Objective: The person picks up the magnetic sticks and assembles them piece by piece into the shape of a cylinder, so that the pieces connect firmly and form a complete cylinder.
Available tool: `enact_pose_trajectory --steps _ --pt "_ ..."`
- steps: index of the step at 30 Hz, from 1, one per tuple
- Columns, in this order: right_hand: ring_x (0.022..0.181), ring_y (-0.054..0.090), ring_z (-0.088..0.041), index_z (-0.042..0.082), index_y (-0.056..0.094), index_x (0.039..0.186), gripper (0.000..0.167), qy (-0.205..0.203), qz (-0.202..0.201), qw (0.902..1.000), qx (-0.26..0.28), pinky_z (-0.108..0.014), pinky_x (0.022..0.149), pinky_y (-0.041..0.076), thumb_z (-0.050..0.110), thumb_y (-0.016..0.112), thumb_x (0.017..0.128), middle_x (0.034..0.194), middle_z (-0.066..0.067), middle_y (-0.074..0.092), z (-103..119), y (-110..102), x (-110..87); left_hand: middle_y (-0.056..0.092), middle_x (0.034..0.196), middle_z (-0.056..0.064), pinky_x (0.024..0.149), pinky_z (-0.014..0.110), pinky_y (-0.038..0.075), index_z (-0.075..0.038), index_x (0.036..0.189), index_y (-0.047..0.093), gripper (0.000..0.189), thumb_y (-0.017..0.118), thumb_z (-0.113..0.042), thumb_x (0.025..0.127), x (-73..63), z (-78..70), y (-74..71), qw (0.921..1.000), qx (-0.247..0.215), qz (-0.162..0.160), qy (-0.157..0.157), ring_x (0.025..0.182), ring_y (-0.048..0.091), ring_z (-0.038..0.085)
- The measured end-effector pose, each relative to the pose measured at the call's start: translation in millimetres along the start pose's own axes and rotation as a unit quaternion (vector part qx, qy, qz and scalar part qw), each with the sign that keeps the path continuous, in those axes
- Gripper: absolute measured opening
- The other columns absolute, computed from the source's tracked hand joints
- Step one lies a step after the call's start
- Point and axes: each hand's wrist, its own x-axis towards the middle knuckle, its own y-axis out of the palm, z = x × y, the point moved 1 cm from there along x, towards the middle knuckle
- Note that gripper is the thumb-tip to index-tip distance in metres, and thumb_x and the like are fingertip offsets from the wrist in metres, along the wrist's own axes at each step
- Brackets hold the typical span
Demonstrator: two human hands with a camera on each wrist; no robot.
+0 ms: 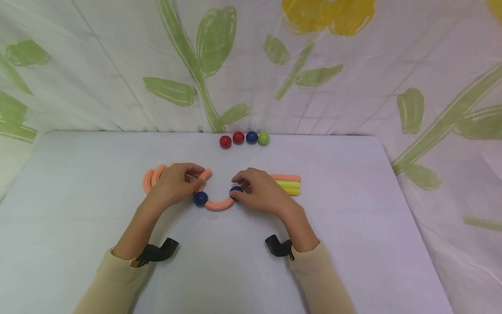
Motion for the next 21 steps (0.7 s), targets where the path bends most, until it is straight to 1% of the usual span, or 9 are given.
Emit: enact_pose_trajectory --steps 3,5,8,10,12,15,18,21 --pt "0.112 0.071 -0.020 0.009 0.071 0.130 0.032 0.001 -0.019 0.9997 0.013 -0.042 0.099 0.060 0.024 0.072 0.101 0.124 -0.005 0.073 -3 -4 -1.4 0.074 0.128 0.011 0.093 0.041 0.060 -0.007 0.135 0.069 0.039 0.066 -0.030 0.104 0.2 1.1 -1.0 1.0000 -0.003 0.000 -0.002 0.113 0.072 0.026" --pt "0.113 0.071 -0.022 0.008 0.071 0.129 0.031 -0.001 -0.037 0.9990 0.025 -0.042 0.101 0.060 0.019 0.072 0.101 0.126 -0.007 0.073 -6 -8 -2.0 0.074 0.128 0.011 0.093 0.041 0.059 -0.007 0.136 0.069 0.038 0.067 -0.028 0.104 1.5 0.5 -0.8 1.0000 -0.006 -0.001 0.001 0.113 0.072 0.026" --pt "0.115 0.071 -0.024 0.005 0.070 0.128 0.028 -0.016 -0.062 0.9971 0.042 -0.043 0.100 0.061 0.012 0.071 0.101 0.126 -0.010 0.072 -10 -14 0.1 0.074 0.129 0.010 0.093 0.041 0.059 -0.008 0.136 0.069 0.039 0.066 -0.029 0.104 4.7 0.1 1.3 0.9999 -0.006 0.000 0.011 0.115 0.071 0.026" --pt "0.116 0.071 -0.025 0.004 0.070 0.127 0.027 -0.025 -0.070 0.9959 0.051 -0.044 0.100 0.061 0.011 0.070 0.101 0.126 -0.011 0.072 -11 -17 4.4 0.074 0.129 0.010 0.094 0.041 0.059 -0.008 0.136 0.069 0.039 0.066 -0.029 0.104 5.5 0.7 1.5 0.9999 -0.008 0.000 0.011 0.116 0.071 0.027" --pt "0.117 0.071 -0.026 0.002 0.070 0.128 0.028 -0.036 -0.068 0.9955 0.054 -0.044 0.101 0.060 0.011 0.069 0.102 0.127 -0.014 0.071 -10 -19 10.6 0.074 0.129 0.010 0.095 0.042 0.059 -0.008 0.137 0.069 0.039 0.066 -0.030 0.104 4.6 2.4 0.0 1.0000 -0.007 0.001 0.003 0.117 0.071 0.027" --pt "0.119 0.070 -0.028 0.001 0.068 0.130 0.030 -0.044 -0.060 0.9964 0.041 -0.044 0.103 0.060 0.012 0.068 0.103 0.129 -0.016 0.070 -8 -25 21.3 0.074 0.129 0.010 0.095 0.042 0.059 -0.008 0.137 0.069 0.039 0.067 -0.030 0.104 3.1 4.1 -1.9 1.0000 -0.007 -0.001 -0.005 0.117 0.070 0.027" --pt "0.120 0.070 -0.029 0.000 0.068 0.132 0.031 -0.044 -0.062 0.9967 0.026 -0.046 0.104 0.059 0.012 0.068 0.103 0.131 -0.017 0.070 -7 -33 31.0 0.074 0.129 0.010 0.096 0.043 0.059 -0.008 0.136 0.069 0.039 0.066 -0.030 0.104 3.4 4.4 -2.2 1.0000 -0.006 0.002 0.003 0.116 0.070 0.027" --pt "0.121 0.069 -0.031 0.001 0.067 0.133 0.032 -0.049 -0.066 0.9963 0.022 -0.048 0.104 0.059 0.012 0.068 0.103 0.134 -0.018 0.069 -7 -38 40.3 0.074 0.128 0.010 0.097 0.044 0.059 -0.008 0.136 0.069 0.039 0.067 -0.030 0.104 3.9 3.9 -1.6 0.9999 -0.008 0.001 0.010 0.116 0.070 0.027"
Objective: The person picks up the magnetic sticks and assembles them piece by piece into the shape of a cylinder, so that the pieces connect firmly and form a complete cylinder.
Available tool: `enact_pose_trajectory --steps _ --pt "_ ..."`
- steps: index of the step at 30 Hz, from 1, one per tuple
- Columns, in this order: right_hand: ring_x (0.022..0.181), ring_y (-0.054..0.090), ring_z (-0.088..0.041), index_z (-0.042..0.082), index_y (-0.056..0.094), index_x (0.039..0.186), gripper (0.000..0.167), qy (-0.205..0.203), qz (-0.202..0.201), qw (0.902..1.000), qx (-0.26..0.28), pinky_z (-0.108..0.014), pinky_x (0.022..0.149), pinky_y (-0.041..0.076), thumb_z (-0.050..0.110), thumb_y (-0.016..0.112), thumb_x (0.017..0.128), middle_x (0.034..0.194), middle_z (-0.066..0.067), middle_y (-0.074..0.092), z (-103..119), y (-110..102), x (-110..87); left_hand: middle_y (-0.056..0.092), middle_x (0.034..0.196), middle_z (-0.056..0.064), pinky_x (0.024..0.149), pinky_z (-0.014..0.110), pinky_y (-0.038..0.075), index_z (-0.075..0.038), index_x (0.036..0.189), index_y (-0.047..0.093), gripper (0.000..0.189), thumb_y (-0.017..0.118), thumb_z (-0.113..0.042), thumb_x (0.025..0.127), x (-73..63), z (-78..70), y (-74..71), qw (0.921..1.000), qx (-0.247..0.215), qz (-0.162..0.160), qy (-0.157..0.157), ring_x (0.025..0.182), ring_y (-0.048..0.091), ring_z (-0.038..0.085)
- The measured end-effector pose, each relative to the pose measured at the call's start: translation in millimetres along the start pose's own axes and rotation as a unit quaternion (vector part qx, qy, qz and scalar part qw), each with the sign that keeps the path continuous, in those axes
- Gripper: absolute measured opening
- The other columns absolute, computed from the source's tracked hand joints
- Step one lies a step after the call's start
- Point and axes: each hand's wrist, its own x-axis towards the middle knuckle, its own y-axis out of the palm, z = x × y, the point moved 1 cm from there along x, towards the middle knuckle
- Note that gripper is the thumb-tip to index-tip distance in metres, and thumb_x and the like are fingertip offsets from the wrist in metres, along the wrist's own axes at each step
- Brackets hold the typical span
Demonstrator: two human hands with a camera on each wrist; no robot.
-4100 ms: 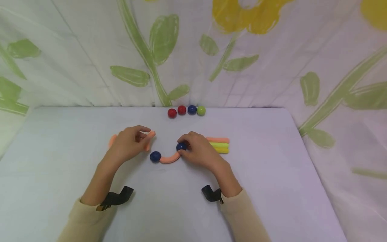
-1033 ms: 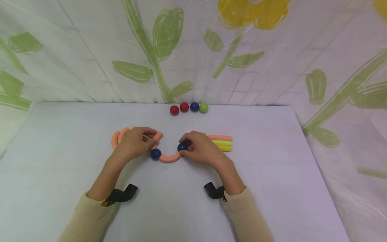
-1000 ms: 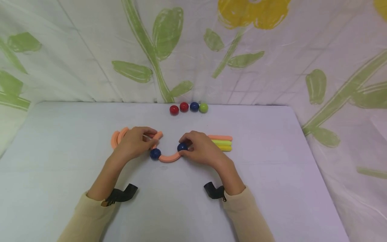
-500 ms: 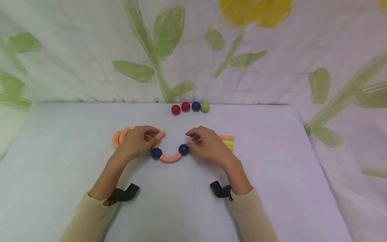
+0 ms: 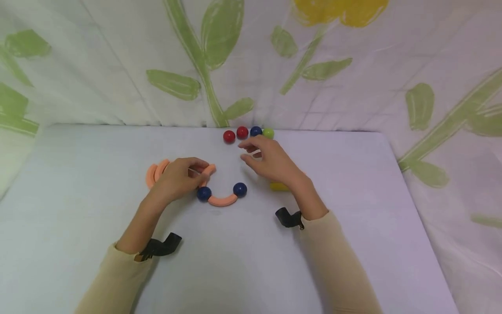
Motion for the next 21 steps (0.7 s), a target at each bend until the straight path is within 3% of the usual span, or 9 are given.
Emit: enact_pose_trajectory --steps 9,17,21 --pt "0.129 0.064 -0.035 0.003 0.064 0.138 0.037 -0.025 0.014 0.9993 -0.022 -0.046 0.106 0.057 0.013 0.069 0.103 0.138 -0.018 0.065 -1 0 25.0 0.072 0.134 0.012 0.101 0.046 0.057 -0.007 0.138 0.067 0.040 0.067 -0.025 0.103 -1.4 -1.0 -0.7 0.9999 -0.003 0.013 -0.010 0.122 0.068 0.030" --pt "0.119 0.063 -0.033 0.002 0.068 0.133 0.033 -0.068 0.037 0.9908 -0.111 -0.043 0.105 0.052 0.012 0.067 0.102 0.130 -0.015 0.067 8 2 53.3 0.074 0.126 0.013 0.093 0.041 0.059 -0.007 0.137 0.067 0.039 0.067 -0.026 0.103 -0.1 -1.2 -0.6 0.9999 0.000 0.013 0.001 0.116 0.070 0.029" --pt "0.118 0.062 -0.030 0.003 0.068 0.133 0.033 -0.060 0.053 0.9865 -0.143 -0.041 0.106 0.051 0.012 0.068 0.101 0.129 -0.013 0.068 11 4 65.6 0.077 0.117 0.011 0.089 0.038 0.058 -0.007 0.138 0.067 0.040 0.066 -0.030 0.105 -1.1 -2.2 -0.5 0.9999 0.000 0.013 0.001 0.111 0.071 0.027"
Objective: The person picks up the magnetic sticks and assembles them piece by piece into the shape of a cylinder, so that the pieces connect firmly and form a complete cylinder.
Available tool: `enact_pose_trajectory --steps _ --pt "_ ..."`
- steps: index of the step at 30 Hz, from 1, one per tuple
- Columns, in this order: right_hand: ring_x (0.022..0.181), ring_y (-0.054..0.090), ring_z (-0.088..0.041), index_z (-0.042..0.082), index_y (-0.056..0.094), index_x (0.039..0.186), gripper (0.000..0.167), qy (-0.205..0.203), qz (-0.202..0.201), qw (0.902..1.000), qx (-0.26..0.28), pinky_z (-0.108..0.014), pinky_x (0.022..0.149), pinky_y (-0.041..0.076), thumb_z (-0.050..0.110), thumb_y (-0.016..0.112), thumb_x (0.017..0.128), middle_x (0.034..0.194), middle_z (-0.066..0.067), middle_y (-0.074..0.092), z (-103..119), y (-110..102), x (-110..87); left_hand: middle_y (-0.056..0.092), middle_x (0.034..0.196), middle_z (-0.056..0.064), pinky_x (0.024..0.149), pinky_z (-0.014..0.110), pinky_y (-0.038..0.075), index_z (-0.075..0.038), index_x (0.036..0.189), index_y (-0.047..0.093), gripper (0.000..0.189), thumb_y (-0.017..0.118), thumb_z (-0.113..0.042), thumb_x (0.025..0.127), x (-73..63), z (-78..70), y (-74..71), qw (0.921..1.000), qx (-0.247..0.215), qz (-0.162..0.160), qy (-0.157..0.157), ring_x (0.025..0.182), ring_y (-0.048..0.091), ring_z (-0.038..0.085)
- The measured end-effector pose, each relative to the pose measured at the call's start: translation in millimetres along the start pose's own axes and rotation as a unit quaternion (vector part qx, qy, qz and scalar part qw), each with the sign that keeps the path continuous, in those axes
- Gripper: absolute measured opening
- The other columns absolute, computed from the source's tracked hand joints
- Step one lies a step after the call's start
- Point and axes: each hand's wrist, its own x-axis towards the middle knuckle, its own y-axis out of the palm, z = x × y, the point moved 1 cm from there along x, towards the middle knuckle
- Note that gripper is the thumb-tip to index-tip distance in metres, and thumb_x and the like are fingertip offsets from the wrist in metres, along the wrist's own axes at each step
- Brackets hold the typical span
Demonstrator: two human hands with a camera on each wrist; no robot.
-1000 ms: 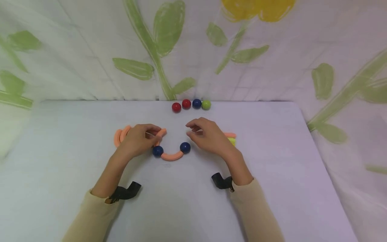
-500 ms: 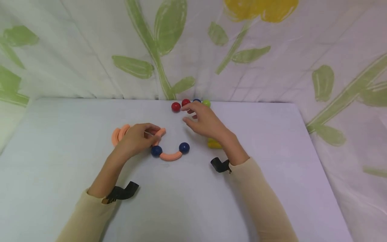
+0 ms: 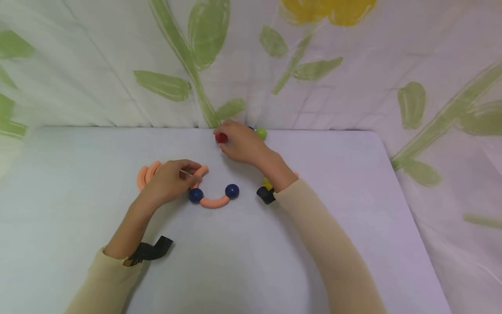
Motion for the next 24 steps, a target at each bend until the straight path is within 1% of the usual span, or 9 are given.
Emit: enact_pose_trajectory --steps 2,4,6,10,13,16,21,24 --pt "0.120 0.061 -0.029 0.004 0.068 0.134 0.034 0.010 0.011 0.9998 -0.015 -0.040 0.108 0.050 0.012 0.068 0.101 0.130 -0.012 0.068 1 1 5.5 0.078 0.116 0.011 0.089 0.037 0.058 -0.007 0.138 0.067 0.041 0.066 -0.031 0.105 -0.2 -0.1 -1.0 1.0000 0.002 0.000 -0.004 0.111 0.071 0.026" --pt "0.124 0.061 -0.026 0.005 0.068 0.135 0.035 0.018 0.024 0.9991 -0.032 -0.039 0.111 0.050 0.012 0.069 0.102 0.133 -0.011 0.067 2 5 10.0 0.077 0.120 0.013 0.090 0.039 0.058 -0.007 0.139 0.066 0.041 0.066 -0.029 0.104 -1.7 0.8 -1.8 0.9999 0.007 0.004 -0.008 0.113 0.071 0.027" --pt "0.124 0.060 -0.026 0.004 0.067 0.136 0.036 0.018 0.032 0.9987 -0.036 -0.039 0.111 0.050 0.011 0.068 0.102 0.133 -0.012 0.067 5 10 13.5 0.075 0.124 0.014 0.091 0.040 0.058 -0.006 0.140 0.065 0.041 0.066 -0.026 0.104 -4.1 1.8 -2.4 0.9998 0.007 0.007 -0.014 0.115 0.071 0.028" --pt "0.125 0.061 -0.027 0.003 0.068 0.137 0.035 0.006 0.032 0.9984 -0.046 -0.039 0.112 0.049 0.009 0.065 0.102 0.133 -0.013 0.067 8 17 21.4 0.074 0.126 0.016 0.092 0.040 0.058 -0.005 0.141 0.065 0.042 0.066 -0.023 0.104 -6.3 4.6 -2.6 0.9998 0.008 0.009 -0.019 0.115 0.071 0.029" --pt "0.125 0.062 -0.028 0.003 0.070 0.134 0.032 0.009 0.025 0.9981 -0.055 -0.040 0.112 0.049 0.008 0.065 0.103 0.133 -0.013 0.068 9 19 25.4 0.074 0.126 0.016 0.094 0.042 0.058 -0.005 0.141 0.065 0.042 0.066 -0.023 0.104 -6.1 5.9 -1.5 0.9998 0.008 0.010 -0.015 0.115 0.071 0.029" --pt "0.122 0.064 -0.027 0.005 0.072 0.132 0.030 0.021 0.026 0.9976 -0.061 -0.039 0.109 0.051 0.008 0.064 0.103 0.131 -0.013 0.069 9 20 26.4 0.074 0.127 0.016 0.094 0.043 0.059 -0.005 0.141 0.065 0.042 0.066 -0.023 0.104 -5.8 6.4 0.6 0.9998 0.010 0.012 -0.014 0.116 0.071 0.030" --pt "0.111 0.062 -0.026 0.007 0.075 0.125 0.024 0.027 0.038 0.9961 -0.075 -0.039 0.099 0.052 0.010 0.066 0.103 0.120 -0.011 0.071 10 18 23.9 0.074 0.126 0.017 0.092 0.040 0.058 -0.004 0.142 0.065 0.042 0.065 -0.022 0.104 -5.9 5.1 2.6 0.9998 0.004 0.018 -0.013 0.115 0.070 0.029" --pt "0.108 0.061 -0.025 0.008 0.076 0.122 0.022 0.025 0.046 0.9959 -0.074 -0.038 0.098 0.051 0.010 0.069 0.102 0.116 -0.010 0.072 11 17 22.1 0.074 0.125 0.017 0.091 0.040 0.058 -0.005 0.142 0.064 0.042 0.065 -0.022 0.104 -7.0 3.7 1.7 0.9997 0.006 0.019 -0.012 0.114 0.070 0.029"
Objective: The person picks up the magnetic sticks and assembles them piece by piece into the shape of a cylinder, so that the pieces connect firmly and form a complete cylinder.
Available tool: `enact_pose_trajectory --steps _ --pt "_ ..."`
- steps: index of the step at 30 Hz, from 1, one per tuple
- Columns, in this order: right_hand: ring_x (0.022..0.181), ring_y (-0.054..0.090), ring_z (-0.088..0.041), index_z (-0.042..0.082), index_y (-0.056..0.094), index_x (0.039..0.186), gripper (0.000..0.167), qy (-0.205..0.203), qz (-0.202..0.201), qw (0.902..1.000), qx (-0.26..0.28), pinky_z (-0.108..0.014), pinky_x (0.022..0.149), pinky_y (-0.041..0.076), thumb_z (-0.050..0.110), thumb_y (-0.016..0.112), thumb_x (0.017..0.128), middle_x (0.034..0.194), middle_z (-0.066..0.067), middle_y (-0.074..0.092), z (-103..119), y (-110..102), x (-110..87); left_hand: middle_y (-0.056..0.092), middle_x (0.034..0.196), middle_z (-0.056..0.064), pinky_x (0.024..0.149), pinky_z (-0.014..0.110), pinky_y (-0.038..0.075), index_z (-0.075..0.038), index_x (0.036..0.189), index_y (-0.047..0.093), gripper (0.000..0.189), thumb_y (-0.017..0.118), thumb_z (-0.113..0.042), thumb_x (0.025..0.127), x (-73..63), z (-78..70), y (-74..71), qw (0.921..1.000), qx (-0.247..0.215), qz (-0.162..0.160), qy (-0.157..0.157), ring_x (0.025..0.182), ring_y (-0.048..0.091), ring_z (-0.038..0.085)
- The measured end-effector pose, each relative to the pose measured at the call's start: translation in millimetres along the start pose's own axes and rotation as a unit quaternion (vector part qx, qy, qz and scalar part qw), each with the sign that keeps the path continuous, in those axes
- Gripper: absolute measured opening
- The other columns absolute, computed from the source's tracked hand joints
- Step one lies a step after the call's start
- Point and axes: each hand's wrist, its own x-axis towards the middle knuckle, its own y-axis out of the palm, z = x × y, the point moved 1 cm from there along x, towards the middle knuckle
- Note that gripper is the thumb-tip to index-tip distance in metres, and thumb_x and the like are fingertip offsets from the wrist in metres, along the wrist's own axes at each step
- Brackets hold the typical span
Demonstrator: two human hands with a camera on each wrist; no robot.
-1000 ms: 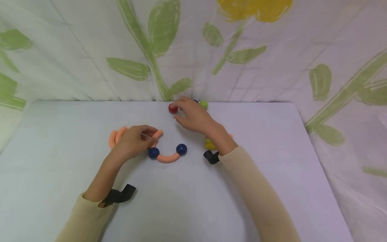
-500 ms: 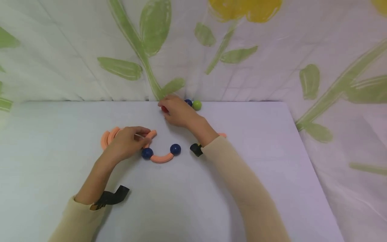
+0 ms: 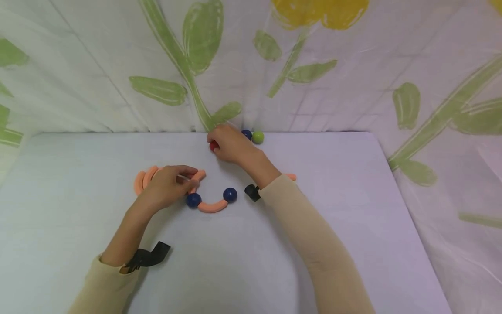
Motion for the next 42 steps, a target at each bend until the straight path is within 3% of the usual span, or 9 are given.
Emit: enact_pose_trajectory --steps 6,10,16,19,22,29,37,42 --pt "0.108 0.063 -0.025 0.007 0.076 0.120 0.021 -0.021 -0.006 0.9993 0.031 -0.039 0.102 0.049 0.013 0.074 0.100 0.115 -0.009 0.075 2 2 0.7 0.075 0.122 0.015 0.089 0.039 0.057 -0.006 0.142 0.064 0.041 0.064 -0.023 0.105 -4.5 0.8 -6.0 0.9998 0.018 -0.007 -0.004 0.112 0.070 0.028" --pt "0.107 0.062 -0.024 0.007 0.075 0.120 0.024 -0.008 -0.005 0.9986 0.052 -0.038 0.100 0.050 0.016 0.076 0.098 0.115 -0.009 0.075 -1 4 -2.5 0.075 0.119 0.015 0.084 0.035 0.056 -0.006 0.142 0.065 0.041 0.065 -0.022 0.104 -3.4 1.2 -6.2 0.9998 0.021 -0.007 0.000 0.107 0.070 0.027" --pt "0.108 0.065 -0.024 0.004 0.066 0.137 0.040 0.008 -0.012 0.9945 0.103 -0.037 0.099 0.054 0.017 0.073 0.099 0.120 -0.011 0.073 -1 3 -14.4 0.075 0.118 0.015 0.081 0.033 0.055 -0.007 0.141 0.066 0.040 0.065 -0.022 0.103 -1.3 2.6 -6.6 0.9997 0.021 -0.009 -0.002 0.106 0.070 0.027" --pt "0.111 0.067 -0.022 0.005 0.066 0.136 0.038 0.014 -0.015 0.9914 0.129 -0.035 0.099 0.056 0.016 0.073 0.100 0.123 -0.010 0.072 0 5 -24.3 0.075 0.119 0.015 0.083 0.035 0.056 -0.007 0.140 0.066 0.040 0.065 -0.022 0.103 0.1 2.9 -6.3 0.9997 0.021 -0.014 0.004 0.108 0.070 0.027" --pt "0.116 0.069 -0.021 0.006 0.069 0.132 0.033 0.012 -0.015 0.9859 0.166 -0.032 0.102 0.058 0.015 0.073 0.100 0.127 -0.009 0.071 1 8 -36.2 0.076 0.117 0.014 0.083 0.036 0.057 -0.007 0.139 0.067 0.040 0.065 -0.026 0.104 2.4 2.4 -3.2 0.9996 0.021 -0.018 0.009 0.107 0.071 0.027" --pt "0.125 0.070 -0.023 0.006 0.069 0.134 0.035 0.033 -0.023 0.9585 0.282 -0.033 0.102 0.060 0.010 0.074 0.099 0.133 -0.008 0.071 3 16 -67.1 0.079 0.103 0.007 0.082 0.036 0.057 -0.009 0.137 0.070 0.045 0.063 -0.041 0.106 4.6 -1.0 7.2 0.9996 0.018 -0.016 0.012 0.101 0.072 0.023" --pt "0.124 0.071 -0.027 0.003 0.068 0.132 0.034 0.026 -0.054 0.9587 0.278 -0.039 0.105 0.059 0.007 0.073 0.099 0.129 -0.012 0.070 7 17 -74.8 0.078 0.105 0.007 0.079 0.032 0.054 -0.011 0.138 0.069 0.041 0.063 -0.036 0.106 1.0 1.5 3.6 0.9995 0.024 -0.019 0.009 0.100 0.071 0.023" --pt "0.123 0.071 -0.028 0.002 0.068 0.132 0.033 0.030 -0.050 0.9595 0.276 -0.038 0.103 0.060 0.006 0.073 0.099 0.127 -0.013 0.068 7 20 -75.4 0.079 0.101 0.006 0.078 0.033 0.055 -0.010 0.136 0.070 0.045 0.063 -0.042 0.106 3.3 -0.8 5.8 0.9994 0.015 -0.023 0.021 0.097 0.072 0.022"
